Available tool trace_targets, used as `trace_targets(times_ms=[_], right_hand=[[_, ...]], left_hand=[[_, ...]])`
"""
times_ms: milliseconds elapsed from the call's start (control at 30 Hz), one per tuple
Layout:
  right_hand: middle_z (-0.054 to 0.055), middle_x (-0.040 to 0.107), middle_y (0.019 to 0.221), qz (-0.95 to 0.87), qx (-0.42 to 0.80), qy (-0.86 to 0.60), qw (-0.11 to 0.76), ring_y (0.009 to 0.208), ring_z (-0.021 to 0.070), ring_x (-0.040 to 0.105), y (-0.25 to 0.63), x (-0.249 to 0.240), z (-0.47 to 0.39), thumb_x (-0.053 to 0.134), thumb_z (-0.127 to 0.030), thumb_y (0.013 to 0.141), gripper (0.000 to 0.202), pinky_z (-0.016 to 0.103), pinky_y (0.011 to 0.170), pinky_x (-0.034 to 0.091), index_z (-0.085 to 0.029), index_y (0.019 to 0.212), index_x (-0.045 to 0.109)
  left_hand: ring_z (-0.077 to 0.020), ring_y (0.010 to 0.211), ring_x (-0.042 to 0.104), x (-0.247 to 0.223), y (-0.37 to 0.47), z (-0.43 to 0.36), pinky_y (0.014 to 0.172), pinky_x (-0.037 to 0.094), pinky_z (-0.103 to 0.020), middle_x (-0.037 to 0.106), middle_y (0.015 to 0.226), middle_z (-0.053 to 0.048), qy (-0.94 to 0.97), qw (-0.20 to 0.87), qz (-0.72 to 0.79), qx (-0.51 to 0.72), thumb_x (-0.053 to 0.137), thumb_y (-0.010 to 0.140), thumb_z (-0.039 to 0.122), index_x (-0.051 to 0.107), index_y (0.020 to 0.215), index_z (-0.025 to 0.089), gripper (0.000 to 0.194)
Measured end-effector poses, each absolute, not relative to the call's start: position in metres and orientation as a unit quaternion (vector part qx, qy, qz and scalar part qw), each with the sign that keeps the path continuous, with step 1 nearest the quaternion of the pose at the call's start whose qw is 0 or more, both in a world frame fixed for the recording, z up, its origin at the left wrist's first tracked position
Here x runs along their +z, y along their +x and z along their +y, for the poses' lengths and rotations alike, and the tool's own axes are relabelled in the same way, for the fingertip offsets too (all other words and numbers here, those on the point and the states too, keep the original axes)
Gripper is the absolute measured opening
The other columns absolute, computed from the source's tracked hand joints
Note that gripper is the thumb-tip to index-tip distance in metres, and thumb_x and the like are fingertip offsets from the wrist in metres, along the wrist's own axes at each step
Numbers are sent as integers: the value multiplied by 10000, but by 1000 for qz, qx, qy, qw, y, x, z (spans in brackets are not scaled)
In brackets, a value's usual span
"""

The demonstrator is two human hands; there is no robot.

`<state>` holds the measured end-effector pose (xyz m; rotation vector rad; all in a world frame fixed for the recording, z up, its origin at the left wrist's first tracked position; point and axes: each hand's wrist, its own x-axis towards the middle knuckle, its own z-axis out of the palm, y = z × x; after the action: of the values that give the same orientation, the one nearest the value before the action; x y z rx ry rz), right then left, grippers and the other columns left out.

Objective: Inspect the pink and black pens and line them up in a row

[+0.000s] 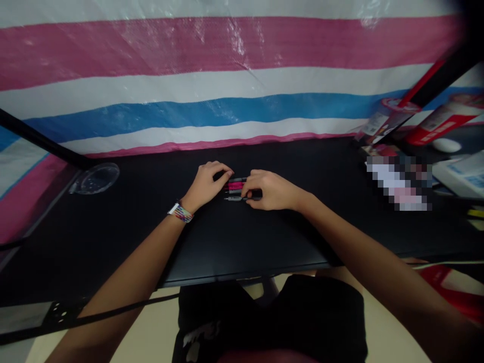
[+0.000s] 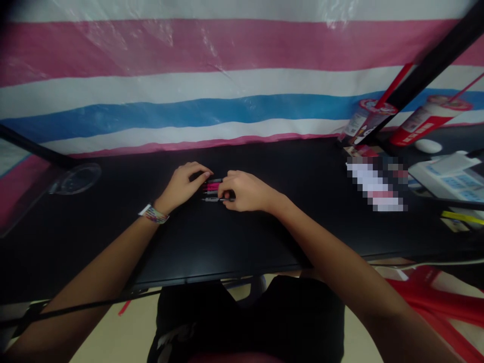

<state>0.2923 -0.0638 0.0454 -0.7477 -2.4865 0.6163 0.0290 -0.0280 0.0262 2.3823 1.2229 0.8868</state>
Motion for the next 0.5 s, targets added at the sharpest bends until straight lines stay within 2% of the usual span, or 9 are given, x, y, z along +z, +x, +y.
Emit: trace_targets(times_ms=[133,233,367,500], right_hand=[[25,764,915,-851,293,-283,332,848,183,692,293,42,-61,765,-137,882,142,333,822,554,-202,982,842],[24,757,929,-787,344,-318,401,802,161,682,297,40,-55,795,-258,937,117,320,774,543,-204,1018,860],[25,775,852,-713,405,-376,433,774,164,671,304,40,-45,866,-409,933,211,327,745,520,-205,983,879],[26,778,820,-608,493,-398,478,721,150,661,314,40,-37,883,-445,905,227,318,704,533,-222,947,887]], left_hand=[[-254,1010,740,35,32,-36,1022,473,-468,830,1015,-38,846,147,389,334,592,1141,415,812,1025,250,299],[-247,975,743,39,35,-42,1041,482,-473,835,963,-21,855,148,349,354,681,1107,447,816,996,259,256],[-234,917,749,37,39,-44,953,538,-440,851,971,-27,830,165,354,398,769,1058,398,826,993,260,163],[-227,934,768,36,39,-41,917,579,-413,851,1000,-41,800,175,374,436,805,1025,336,835,1005,249,94]])
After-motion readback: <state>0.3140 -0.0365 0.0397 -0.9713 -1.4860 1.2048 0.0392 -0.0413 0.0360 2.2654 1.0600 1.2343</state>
